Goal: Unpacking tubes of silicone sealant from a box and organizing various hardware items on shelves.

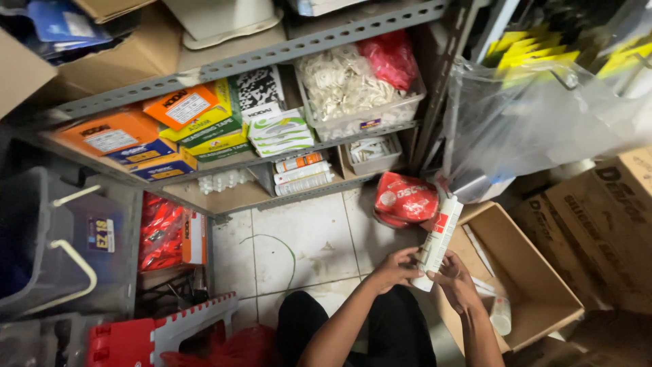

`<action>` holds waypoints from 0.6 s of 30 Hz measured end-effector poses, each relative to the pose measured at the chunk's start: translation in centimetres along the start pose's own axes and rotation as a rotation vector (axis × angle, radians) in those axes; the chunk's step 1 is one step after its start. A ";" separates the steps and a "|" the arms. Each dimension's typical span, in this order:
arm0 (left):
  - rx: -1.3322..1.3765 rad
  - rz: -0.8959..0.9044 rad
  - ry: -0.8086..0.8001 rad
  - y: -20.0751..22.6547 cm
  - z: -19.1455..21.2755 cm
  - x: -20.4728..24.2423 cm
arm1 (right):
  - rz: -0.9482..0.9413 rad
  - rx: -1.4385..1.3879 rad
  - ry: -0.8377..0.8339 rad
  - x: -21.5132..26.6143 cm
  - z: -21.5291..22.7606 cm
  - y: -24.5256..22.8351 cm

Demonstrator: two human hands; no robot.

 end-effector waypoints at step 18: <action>-0.139 -0.127 0.250 1.8 8.7 8.2 | -0.148 0.258 -0.123 -2.8 -6.7 7.7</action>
Point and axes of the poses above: each hand's wrist, its own x-axis away from the middle knuckle, its own z-axis out of the back of the hand, y = z × x, the point moved 6 cm from there along -x, towards the middle knuckle, and after that the axes turned 15 degrees about -x, right-handed, at the moved point
